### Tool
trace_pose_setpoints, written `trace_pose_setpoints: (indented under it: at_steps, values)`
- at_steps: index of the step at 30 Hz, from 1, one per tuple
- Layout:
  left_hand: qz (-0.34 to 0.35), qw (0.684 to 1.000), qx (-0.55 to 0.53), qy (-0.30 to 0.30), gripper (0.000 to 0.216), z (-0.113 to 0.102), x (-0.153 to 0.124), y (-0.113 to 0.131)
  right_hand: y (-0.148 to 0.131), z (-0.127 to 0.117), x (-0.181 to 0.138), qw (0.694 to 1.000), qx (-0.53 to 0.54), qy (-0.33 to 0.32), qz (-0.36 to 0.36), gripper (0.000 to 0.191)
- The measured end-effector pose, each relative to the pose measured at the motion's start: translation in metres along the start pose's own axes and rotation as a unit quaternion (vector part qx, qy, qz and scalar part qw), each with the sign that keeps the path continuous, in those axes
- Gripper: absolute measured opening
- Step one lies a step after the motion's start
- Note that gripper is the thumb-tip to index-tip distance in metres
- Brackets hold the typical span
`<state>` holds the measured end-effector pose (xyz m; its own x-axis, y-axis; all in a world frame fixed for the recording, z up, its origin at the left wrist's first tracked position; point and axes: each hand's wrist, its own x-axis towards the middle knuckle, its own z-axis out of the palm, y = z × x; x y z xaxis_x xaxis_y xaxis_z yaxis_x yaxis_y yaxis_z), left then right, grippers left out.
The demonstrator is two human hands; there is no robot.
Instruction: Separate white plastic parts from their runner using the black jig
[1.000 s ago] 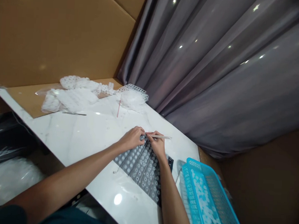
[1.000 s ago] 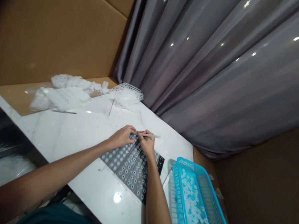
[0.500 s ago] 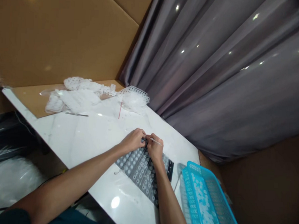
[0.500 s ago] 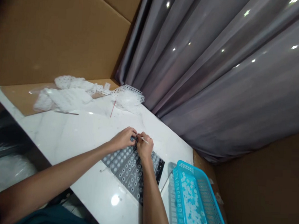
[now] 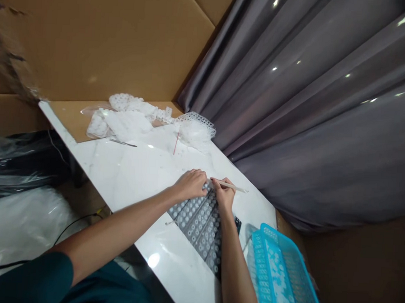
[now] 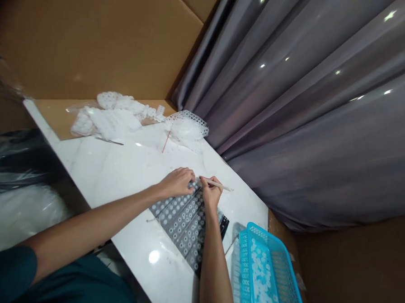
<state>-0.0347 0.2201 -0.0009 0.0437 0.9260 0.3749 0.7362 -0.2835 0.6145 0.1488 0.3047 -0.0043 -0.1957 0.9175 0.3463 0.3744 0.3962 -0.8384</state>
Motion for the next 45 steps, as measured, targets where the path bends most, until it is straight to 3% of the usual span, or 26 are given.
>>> trace_pose_setpoints:
  at_steps: [7,18,30,45]
  values:
    - [0.027,0.999,0.026,0.002,0.023,-0.009,0.000,0.006,0.005,-0.006,0.006,0.999,0.030,-0.035,0.008,0.040]
    - [0.045,0.998,0.045,-0.004,0.016,0.001,-0.002,0.003,0.002,-0.004,-0.001,0.998,0.036,-0.054,-0.005,0.034]
    - [0.053,0.996,0.064,-0.011,0.018,0.007,-0.004,0.001,-0.004,-0.010,0.000,0.994,0.053,-0.097,-0.008,0.034]
    - [0.071,0.991,0.113,-0.008,0.022,0.005,-0.004,0.003,-0.001,-0.013,0.001,0.992,0.066,-0.105,-0.009,0.031]
